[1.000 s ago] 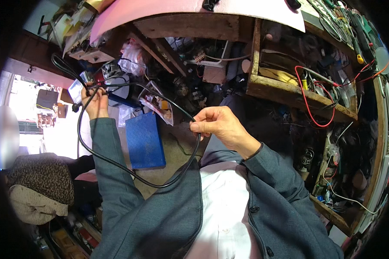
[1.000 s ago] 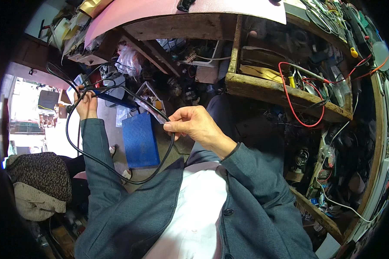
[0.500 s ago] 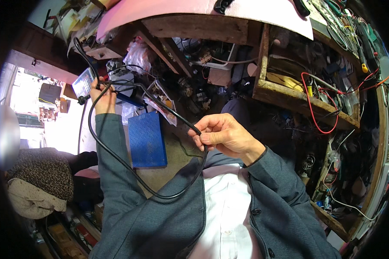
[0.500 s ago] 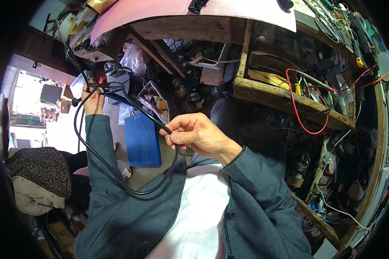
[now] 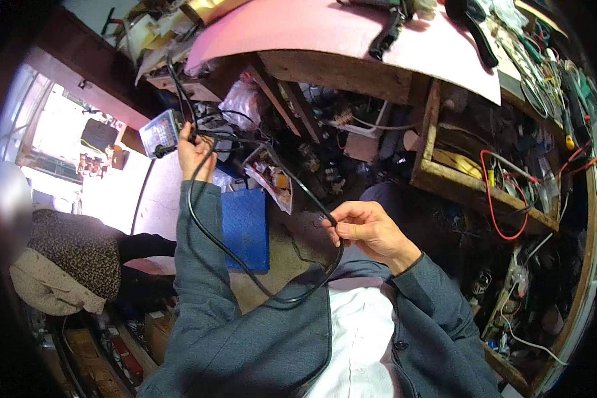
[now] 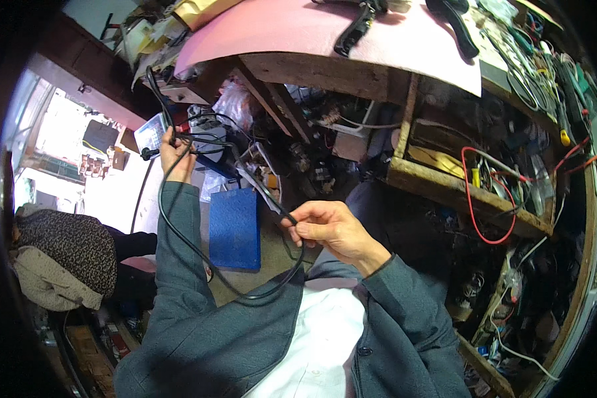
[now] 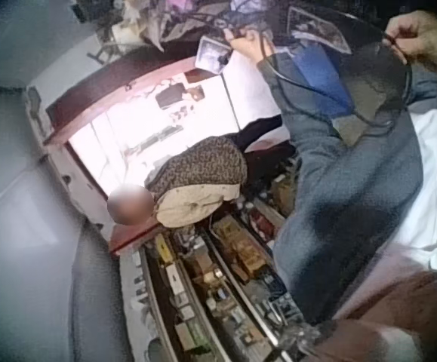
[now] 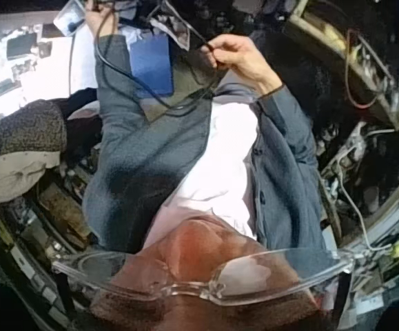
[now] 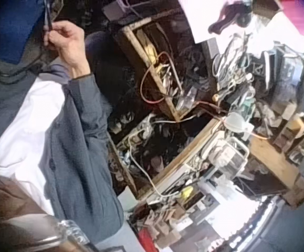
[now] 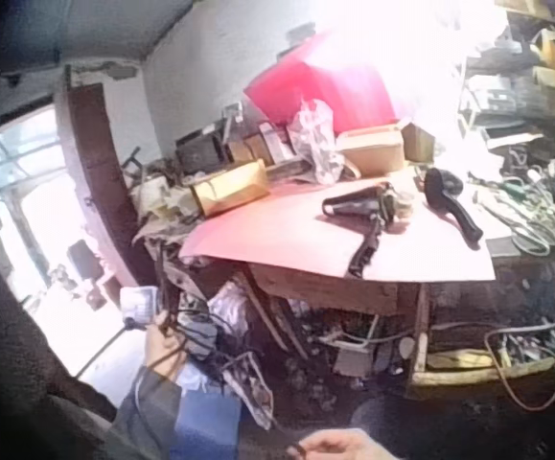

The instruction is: The person repairs an electrical cord by stripping insulation, twisting wires, and soldering connections. They use pliers and a soldering iron to strip and join wires, then wrap the repaired section with black tape.

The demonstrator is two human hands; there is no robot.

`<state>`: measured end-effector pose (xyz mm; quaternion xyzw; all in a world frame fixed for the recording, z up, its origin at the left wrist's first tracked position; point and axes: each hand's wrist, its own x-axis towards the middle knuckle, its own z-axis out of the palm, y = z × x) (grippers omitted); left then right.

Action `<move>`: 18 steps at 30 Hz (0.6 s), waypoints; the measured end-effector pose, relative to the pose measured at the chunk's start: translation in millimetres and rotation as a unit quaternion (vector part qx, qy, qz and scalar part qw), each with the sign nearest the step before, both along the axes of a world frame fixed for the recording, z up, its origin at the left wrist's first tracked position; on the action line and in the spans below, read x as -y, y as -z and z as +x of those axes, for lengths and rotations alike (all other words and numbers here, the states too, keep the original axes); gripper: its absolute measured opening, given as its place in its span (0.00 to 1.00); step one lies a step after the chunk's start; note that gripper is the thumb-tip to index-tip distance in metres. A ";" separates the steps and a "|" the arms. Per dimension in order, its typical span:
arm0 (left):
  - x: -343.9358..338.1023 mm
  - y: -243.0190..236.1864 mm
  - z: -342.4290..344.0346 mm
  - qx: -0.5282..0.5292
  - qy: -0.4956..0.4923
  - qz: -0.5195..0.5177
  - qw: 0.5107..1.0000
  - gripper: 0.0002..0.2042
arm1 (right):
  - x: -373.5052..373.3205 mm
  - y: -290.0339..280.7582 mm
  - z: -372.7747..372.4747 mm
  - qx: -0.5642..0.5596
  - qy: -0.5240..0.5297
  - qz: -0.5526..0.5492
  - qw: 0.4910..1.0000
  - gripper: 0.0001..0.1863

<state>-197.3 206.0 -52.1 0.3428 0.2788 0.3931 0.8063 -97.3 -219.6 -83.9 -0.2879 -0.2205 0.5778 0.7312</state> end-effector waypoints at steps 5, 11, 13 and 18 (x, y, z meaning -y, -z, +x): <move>24.2 -29.6 3.9 -0.018 -0.038 0.003 0.999 0.11 | -8.5 24.5 8.0 0.071 0.095 -0.090 0.989 0.11; 45.7 -53.2 5.4 0.006 -0.037 0.089 0.995 0.12 | -18.0 48.5 6.8 0.120 0.170 -0.172 0.963 0.12; 58.2 -64.1 6.8 0.028 -0.011 0.116 0.993 0.12 | -17.7 52.4 6.2 0.120 0.176 -0.178 0.961 0.12; 58.0 -68.1 6.9 0.085 0.064 0.141 0.984 0.14 | -17.6 53.5 8.3 0.128 0.183 -0.203 0.953 0.10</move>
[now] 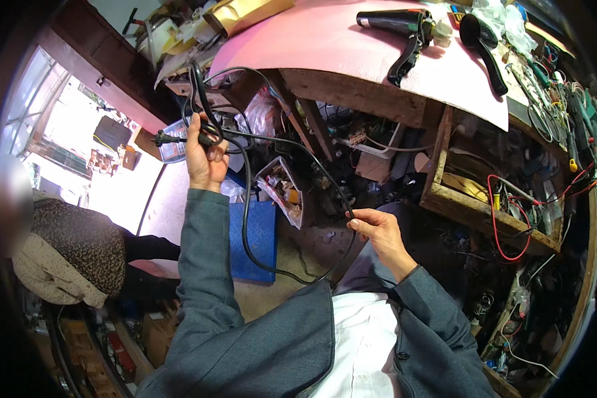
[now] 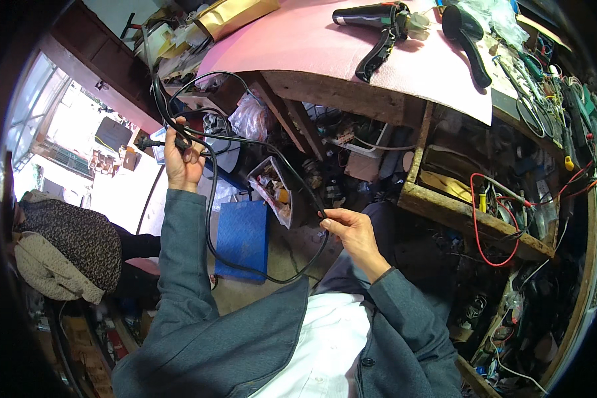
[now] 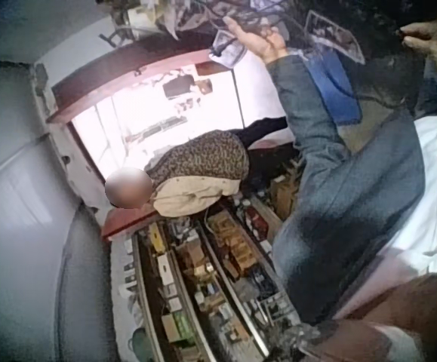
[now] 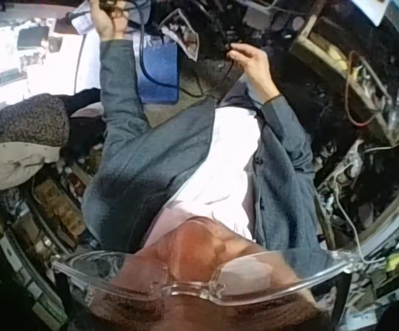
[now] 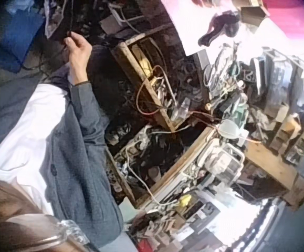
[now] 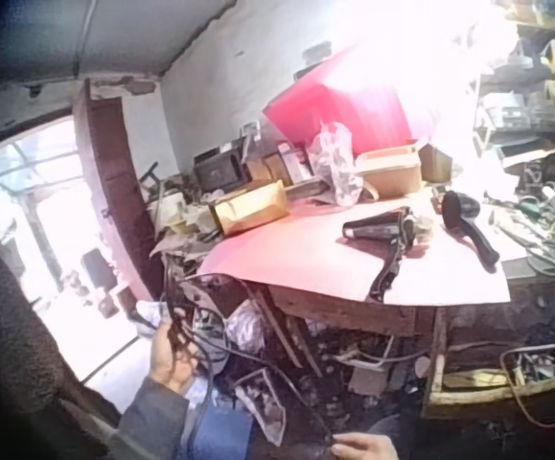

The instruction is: The person repairs an electrical cord by stripping insulation, twisting wires, and soldering connections. They use pliers and a soldering iron to strip and join wires, then wrap the repaired section with black tape.

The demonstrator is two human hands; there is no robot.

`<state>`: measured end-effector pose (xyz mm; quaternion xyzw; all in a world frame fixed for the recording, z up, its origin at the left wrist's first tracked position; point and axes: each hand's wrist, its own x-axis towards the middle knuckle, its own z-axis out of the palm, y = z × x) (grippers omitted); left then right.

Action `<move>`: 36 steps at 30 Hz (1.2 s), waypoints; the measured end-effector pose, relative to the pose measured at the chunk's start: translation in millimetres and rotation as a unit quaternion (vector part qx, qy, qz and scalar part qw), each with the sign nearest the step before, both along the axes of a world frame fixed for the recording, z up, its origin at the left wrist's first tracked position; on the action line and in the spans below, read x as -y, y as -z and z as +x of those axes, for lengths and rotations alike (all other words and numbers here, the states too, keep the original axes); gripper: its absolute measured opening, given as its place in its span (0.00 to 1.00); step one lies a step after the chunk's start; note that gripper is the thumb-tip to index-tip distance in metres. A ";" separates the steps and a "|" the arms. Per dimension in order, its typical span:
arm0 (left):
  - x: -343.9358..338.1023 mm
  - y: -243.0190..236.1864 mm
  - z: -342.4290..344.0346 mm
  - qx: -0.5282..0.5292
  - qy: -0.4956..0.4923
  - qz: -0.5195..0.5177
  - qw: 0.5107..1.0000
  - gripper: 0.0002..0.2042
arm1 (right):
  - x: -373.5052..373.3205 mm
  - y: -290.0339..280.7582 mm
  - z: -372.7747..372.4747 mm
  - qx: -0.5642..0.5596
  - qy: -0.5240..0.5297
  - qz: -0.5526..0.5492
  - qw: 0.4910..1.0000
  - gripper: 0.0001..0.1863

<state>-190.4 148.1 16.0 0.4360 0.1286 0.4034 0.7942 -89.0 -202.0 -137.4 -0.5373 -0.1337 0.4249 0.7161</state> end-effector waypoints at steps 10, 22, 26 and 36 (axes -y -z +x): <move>29.5 -4.3 2.0 -0.147 0.040 0.188 0.970 0.12 | 3.8 33.1 9.1 0.109 0.037 -0.055 0.992 0.16; 111.8 -1.9 6.4 -0.301 0.189 0.360 0.863 0.08 | 13.6 -77.4 35.4 -0.067 -0.024 0.111 0.991 0.21; 115.4 3.1 2.2 -0.296 0.185 0.357 0.866 0.07 | 10.3 -94.3 35.6 0.053 -0.145 0.093 0.984 0.15; 133.7 24.9 2.1 -0.296 0.250 0.427 0.817 0.12 | -47.1 -120.0 17.1 0.264 -0.117 -0.002 0.957 0.29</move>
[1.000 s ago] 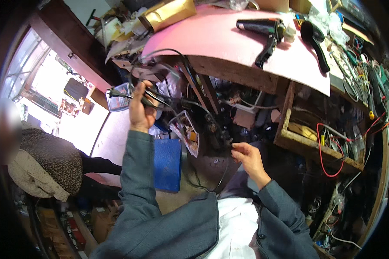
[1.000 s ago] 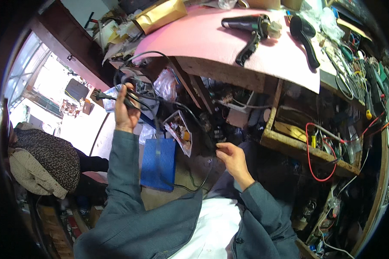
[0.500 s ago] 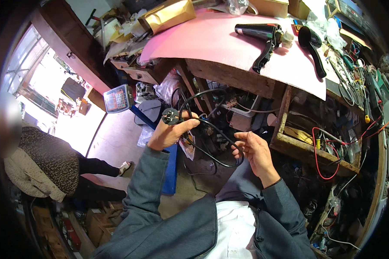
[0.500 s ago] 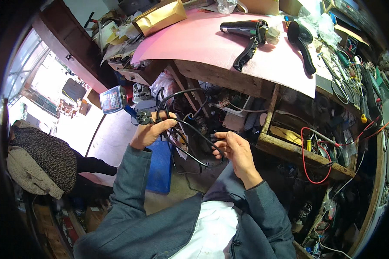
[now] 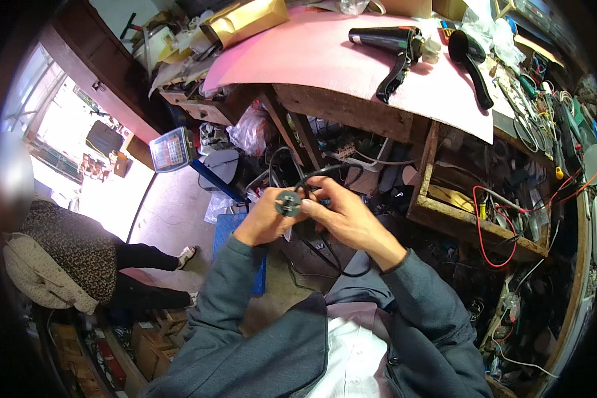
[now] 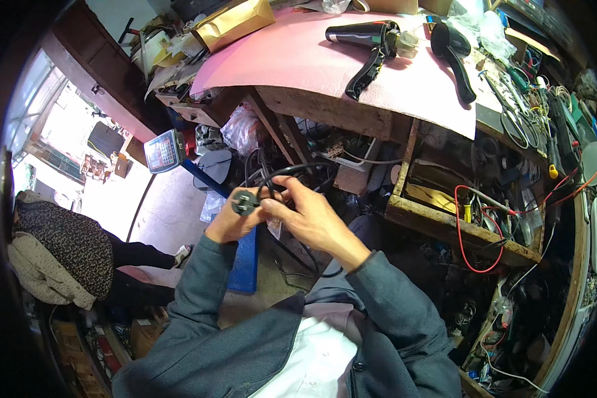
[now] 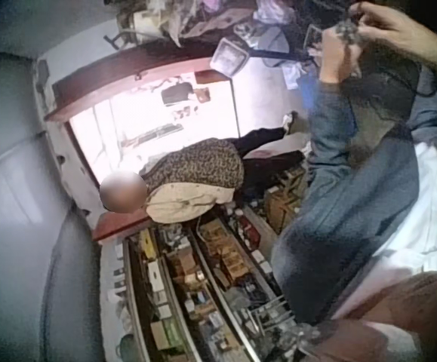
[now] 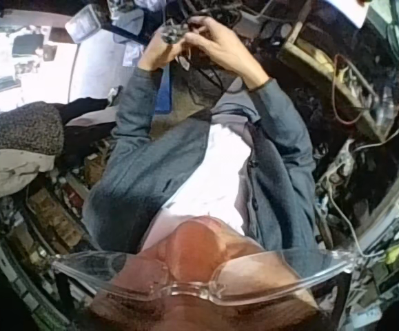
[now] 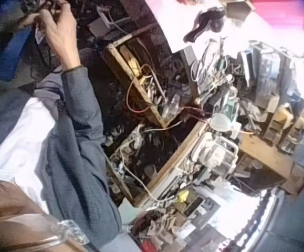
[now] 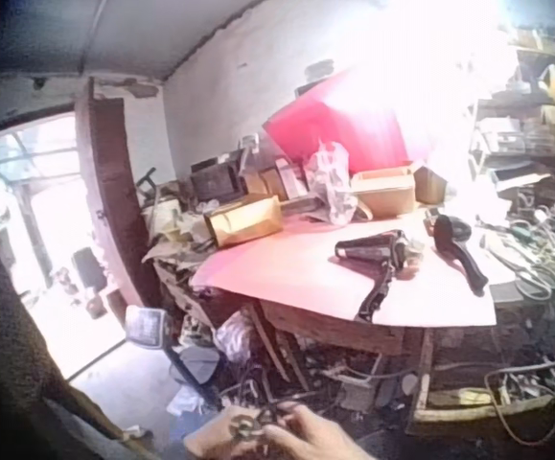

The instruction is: The person repairs an electrical cord by stripping insulation, twisting wires, and soldering connections. They use pliers and a soldering iron to strip and join wires, then wrap the repaired section with black tape.

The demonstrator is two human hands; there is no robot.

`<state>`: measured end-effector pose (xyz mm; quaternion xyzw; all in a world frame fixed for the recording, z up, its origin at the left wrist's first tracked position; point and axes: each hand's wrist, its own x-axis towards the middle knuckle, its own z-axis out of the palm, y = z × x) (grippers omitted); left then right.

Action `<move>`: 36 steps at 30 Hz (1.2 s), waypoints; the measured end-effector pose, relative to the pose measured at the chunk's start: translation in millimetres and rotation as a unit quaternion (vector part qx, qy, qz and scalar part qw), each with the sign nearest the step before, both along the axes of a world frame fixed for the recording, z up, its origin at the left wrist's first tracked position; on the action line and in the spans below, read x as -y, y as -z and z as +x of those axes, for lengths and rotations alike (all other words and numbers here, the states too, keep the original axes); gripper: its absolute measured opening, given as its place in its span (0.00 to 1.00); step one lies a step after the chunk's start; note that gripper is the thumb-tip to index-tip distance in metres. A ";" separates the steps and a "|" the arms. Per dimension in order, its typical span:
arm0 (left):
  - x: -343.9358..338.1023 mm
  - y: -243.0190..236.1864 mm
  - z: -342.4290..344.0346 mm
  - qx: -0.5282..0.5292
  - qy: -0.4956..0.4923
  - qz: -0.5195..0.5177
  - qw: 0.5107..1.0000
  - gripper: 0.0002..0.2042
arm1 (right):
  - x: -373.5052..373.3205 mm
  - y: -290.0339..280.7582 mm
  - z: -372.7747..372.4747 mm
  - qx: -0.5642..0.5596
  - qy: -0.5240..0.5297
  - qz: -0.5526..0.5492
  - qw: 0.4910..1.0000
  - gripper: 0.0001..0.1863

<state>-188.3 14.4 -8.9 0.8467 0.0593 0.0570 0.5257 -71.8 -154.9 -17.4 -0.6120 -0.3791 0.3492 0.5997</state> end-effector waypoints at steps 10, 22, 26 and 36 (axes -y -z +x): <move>30.0 -7.5 0.5 -0.030 -0.045 -0.188 0.981 0.18 | -11.3 24.4 -5.5 -0.339 0.033 0.008 0.940 0.12; 26.3 -23.8 -36.6 -0.139 -0.216 0.561 0.787 0.10 | 0.7 25.7 -13.4 -0.392 0.031 0.030 0.919 0.05; 38.4 -28.8 -43.3 -0.137 -0.177 0.655 0.721 0.03 | 6.0 22.9 -13.4 -0.382 0.033 0.044 0.923 0.12; 43.3 -57.4 -49.1 0.010 -0.118 0.426 0.897 0.09 | 16.3 29.1 -8.0 -0.296 -0.006 0.050 0.954 0.10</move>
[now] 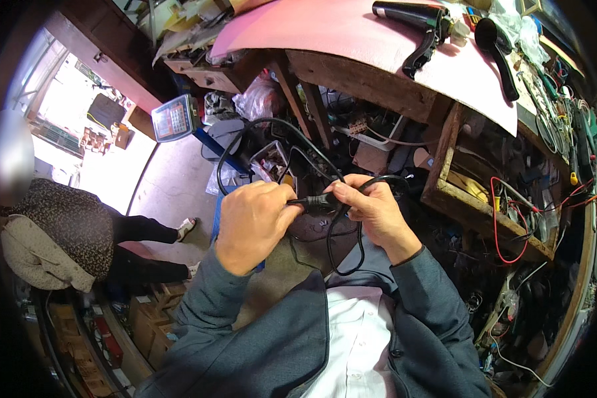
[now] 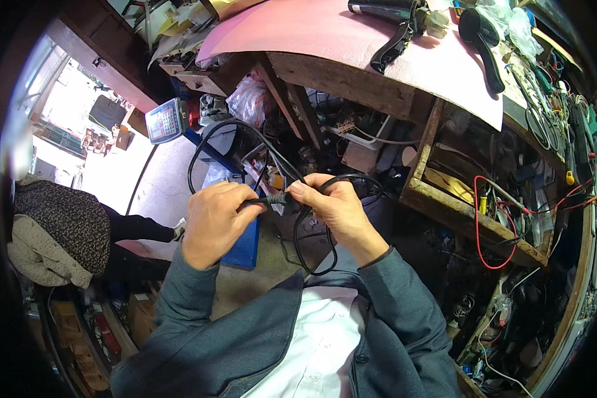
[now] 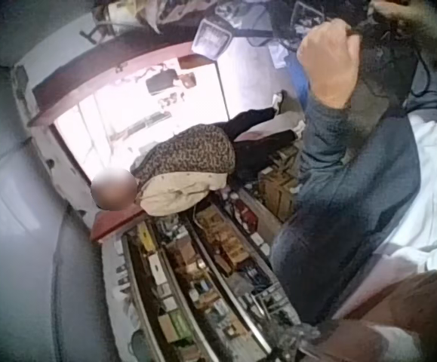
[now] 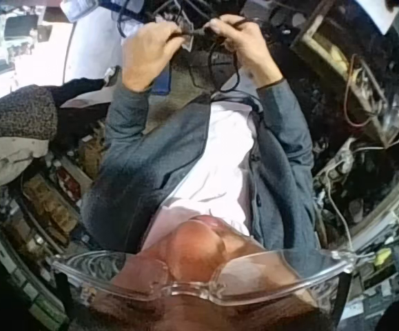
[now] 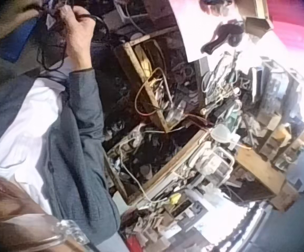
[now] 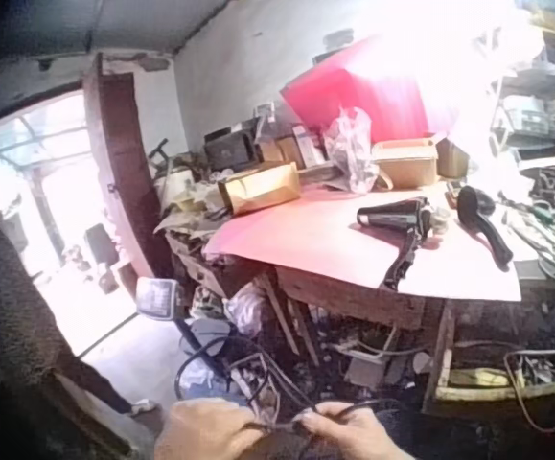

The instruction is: The person repairs an electrical cord by stripping insulation, twisting wires, and soldering connections. They use pliers and a soldering iron to strip and join wires, then wrap the repaired section with black tape.

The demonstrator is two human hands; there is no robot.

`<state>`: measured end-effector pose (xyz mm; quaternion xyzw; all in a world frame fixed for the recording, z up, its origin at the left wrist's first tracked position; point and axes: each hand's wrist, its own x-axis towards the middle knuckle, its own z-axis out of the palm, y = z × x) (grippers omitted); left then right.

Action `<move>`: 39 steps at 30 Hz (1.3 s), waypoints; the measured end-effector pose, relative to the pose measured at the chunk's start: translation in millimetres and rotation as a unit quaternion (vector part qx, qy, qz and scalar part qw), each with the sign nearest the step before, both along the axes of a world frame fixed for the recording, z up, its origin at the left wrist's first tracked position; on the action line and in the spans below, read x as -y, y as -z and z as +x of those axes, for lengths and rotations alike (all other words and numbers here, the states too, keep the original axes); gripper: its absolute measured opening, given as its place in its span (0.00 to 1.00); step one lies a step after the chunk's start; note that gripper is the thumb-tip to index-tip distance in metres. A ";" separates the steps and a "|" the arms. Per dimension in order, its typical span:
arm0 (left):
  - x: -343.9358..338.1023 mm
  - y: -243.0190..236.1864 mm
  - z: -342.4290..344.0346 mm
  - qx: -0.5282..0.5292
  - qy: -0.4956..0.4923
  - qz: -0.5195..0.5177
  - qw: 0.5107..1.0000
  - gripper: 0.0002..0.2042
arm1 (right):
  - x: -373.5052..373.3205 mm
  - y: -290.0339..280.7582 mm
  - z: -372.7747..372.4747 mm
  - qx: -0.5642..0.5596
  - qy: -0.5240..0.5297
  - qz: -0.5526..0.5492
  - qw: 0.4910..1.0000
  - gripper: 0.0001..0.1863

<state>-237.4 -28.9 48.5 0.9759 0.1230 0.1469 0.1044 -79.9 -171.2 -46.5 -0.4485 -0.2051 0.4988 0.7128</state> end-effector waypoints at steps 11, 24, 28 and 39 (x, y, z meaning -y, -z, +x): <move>7.6 -18.3 -5.9 0.074 0.059 0.058 0.994 0.08 | 7.0 -1.3 -0.9 -0.005 -0.040 0.073 0.997 0.18; 7.4 -12.9 -1.0 0.112 0.084 0.001 0.990 0.07 | 6.8 -2.2 -2.2 -0.038 -0.056 0.060 0.996 0.17; 7.0 -12.3 0.7 0.123 0.092 -0.022 0.988 0.07 | 4.5 -2.7 -3.8 -0.035 -0.045 0.059 0.997 0.17; 11.9 -10.6 11.1 0.123 0.117 -0.023 0.985 0.07 | 2.5 10.5 -2.9 -0.085 -0.060 0.098 0.990 0.16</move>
